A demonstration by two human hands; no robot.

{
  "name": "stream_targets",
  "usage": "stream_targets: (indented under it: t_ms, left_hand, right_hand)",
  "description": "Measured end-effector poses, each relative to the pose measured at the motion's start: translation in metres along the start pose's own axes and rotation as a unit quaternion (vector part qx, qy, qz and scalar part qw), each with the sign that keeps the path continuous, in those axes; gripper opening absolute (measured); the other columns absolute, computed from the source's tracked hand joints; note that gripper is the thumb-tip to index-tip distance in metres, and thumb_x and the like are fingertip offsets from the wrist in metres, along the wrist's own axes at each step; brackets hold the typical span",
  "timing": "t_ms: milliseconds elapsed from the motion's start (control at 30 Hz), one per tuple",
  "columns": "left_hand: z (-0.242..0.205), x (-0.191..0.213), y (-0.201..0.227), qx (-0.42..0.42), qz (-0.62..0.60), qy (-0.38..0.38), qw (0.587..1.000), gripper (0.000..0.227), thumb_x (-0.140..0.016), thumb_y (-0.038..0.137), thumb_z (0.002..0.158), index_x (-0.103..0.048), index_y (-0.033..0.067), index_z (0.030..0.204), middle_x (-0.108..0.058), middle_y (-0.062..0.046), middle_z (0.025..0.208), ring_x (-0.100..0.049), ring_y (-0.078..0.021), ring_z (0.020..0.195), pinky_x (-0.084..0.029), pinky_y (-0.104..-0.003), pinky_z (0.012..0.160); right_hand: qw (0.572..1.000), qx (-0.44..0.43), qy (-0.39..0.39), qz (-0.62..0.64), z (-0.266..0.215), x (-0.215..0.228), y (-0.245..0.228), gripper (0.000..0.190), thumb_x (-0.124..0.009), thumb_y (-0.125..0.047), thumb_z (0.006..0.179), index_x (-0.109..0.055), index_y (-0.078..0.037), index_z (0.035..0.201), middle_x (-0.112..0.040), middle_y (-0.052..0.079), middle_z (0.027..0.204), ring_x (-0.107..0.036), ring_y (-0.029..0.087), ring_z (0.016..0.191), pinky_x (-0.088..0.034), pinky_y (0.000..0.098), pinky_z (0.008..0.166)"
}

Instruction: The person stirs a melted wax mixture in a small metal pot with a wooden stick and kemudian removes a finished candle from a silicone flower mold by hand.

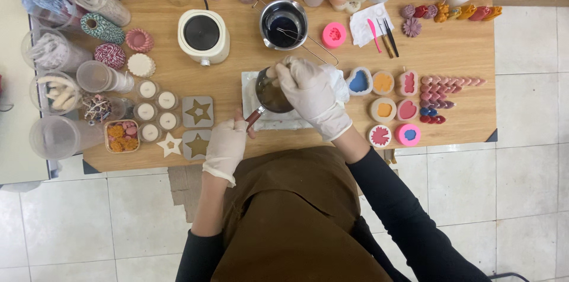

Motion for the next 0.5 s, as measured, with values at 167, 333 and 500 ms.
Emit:
stream_targets:
  t_ms: [167,333,500]
  left_hand:
    - [0.002,0.001,0.002,-0.017,0.022,0.013,1.000,0.069,-0.032,0.051,0.106,-0.073,0.0096,0.069,-0.054,-0.008,0.053,-0.055,-0.0241,0.053,-0.045,-0.039,0.059]
    - [-0.002,0.001,0.001,0.000,-0.036,-0.008,0.999,0.067,-0.036,0.051,0.106,-0.072,0.0068,0.072,-0.047,-0.005,0.054,-0.048,-0.0207,0.051,-0.042,-0.039,0.055]
    - [-0.001,0.001,-0.003,-0.007,-0.039,-0.003,0.999,0.067,-0.036,0.051,0.106,-0.072,0.0056,0.071,-0.047,-0.004,0.054,-0.049,-0.0185,0.050,-0.043,-0.036,0.054]
  right_hand:
    - [0.999,-0.006,-0.010,-0.031,-0.001,0.003,0.003,0.014,-0.060,-0.012,0.102,-0.066,-0.004,0.093,-0.073,0.009,0.084,-0.072,0.025,0.078,-0.056,0.0353,0.074]
    - [0.999,-0.003,-0.036,-0.037,-0.001,0.002,-0.005,0.015,-0.062,-0.013,0.101,-0.066,-0.005,0.090,-0.070,0.012,0.083,-0.069,0.030,0.080,-0.055,0.0376,0.075]
    - [0.999,-0.002,-0.042,-0.018,-0.002,0.007,-0.008,0.012,-0.060,-0.010,0.102,-0.065,-0.004,0.092,-0.070,0.009,0.080,-0.069,0.028,0.076,-0.055,0.0377,0.075]
Point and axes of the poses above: each hand's wrist, its own z-axis towards the middle knuckle, its own x-axis out of the back of the hand, y = z × x, the point moved 1 cm from there along z, towards the middle knuckle
